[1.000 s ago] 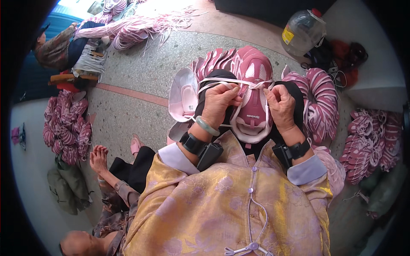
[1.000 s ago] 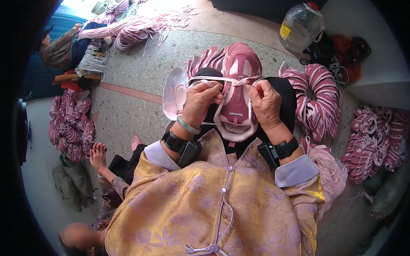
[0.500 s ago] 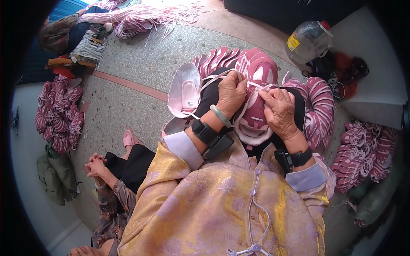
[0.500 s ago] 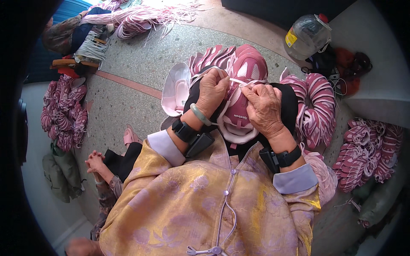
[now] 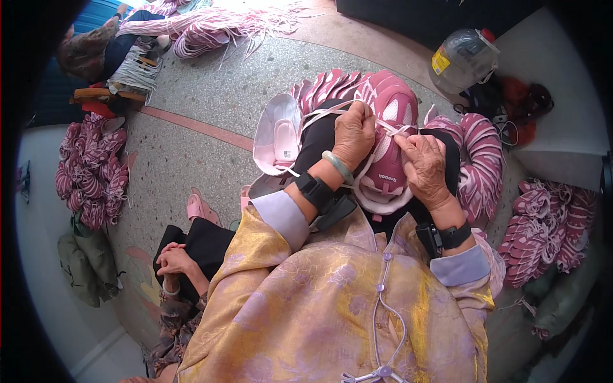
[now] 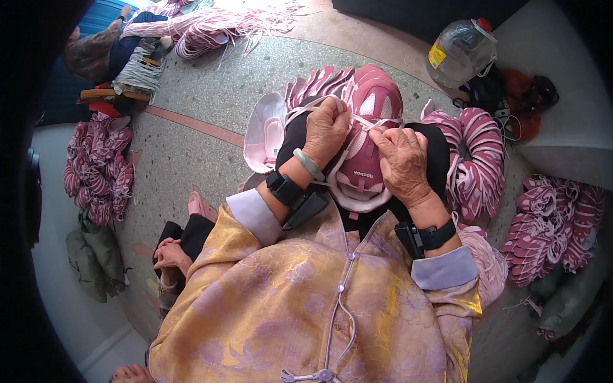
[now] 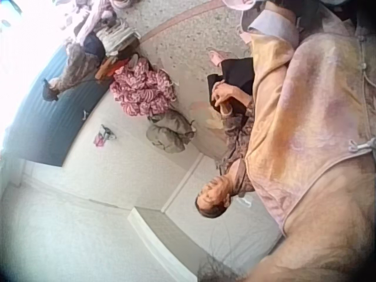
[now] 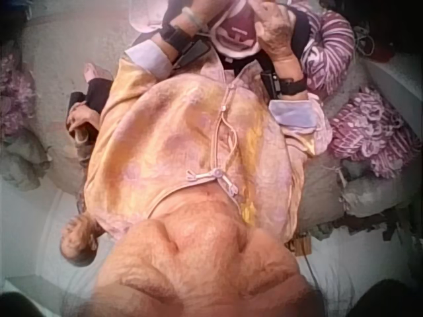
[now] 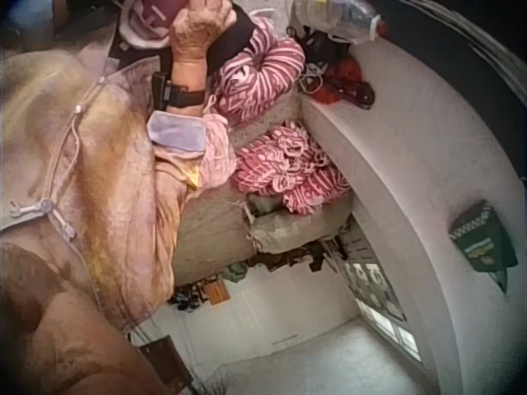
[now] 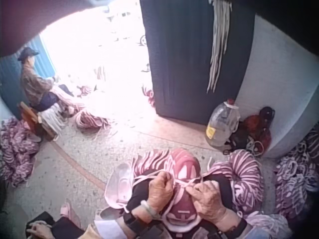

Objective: Lacing a pink and white sneaker by hand.

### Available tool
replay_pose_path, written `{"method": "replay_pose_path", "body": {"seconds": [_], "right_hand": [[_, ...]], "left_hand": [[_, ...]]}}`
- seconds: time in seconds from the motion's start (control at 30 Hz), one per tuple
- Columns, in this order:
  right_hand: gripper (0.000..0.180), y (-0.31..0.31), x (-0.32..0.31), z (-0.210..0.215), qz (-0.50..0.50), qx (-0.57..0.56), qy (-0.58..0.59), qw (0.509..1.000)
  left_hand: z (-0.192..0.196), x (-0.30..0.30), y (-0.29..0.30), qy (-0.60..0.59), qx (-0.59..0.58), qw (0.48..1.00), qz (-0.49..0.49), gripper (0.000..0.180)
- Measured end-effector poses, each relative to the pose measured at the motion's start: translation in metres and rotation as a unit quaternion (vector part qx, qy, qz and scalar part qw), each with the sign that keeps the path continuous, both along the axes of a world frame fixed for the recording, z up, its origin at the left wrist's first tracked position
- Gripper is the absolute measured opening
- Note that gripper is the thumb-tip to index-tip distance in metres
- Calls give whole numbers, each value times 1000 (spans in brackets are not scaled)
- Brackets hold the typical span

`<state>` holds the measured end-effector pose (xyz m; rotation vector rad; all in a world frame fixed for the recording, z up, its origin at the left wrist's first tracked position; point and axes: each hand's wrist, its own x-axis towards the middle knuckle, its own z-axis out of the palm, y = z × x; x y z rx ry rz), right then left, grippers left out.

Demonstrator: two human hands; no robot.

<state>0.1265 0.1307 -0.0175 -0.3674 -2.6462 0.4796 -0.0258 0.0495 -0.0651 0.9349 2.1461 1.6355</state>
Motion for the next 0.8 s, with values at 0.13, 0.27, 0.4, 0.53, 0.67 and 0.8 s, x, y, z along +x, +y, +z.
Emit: {"method": "replay_pose_path", "body": {"seconds": [0.13,0.27,0.4,0.53,0.67,0.8], "right_hand": [[39,2,2,-4,-2,6,11,1000],[36,-1,3,-9,-20,8,38,999],[36,-3,4,-12,-30,-3,51,998],[36,-7,7,-18,-57,-19,52,997],[42,-21,14,-14,-119,-13,43,992],[52,-23,25,-21,-111,14,-19,994]], "left_hand": [[6,4,-2,-24,8,1000,-16,11],[6,6,-3,-48,23,999,-3,11],[8,5,-4,-3,16,1000,-17,10],[8,4,-9,42,-3,999,-33,10],[9,1,-10,26,-18,999,-37,10],[8,-4,-8,-29,-28,998,-44,9]]}}
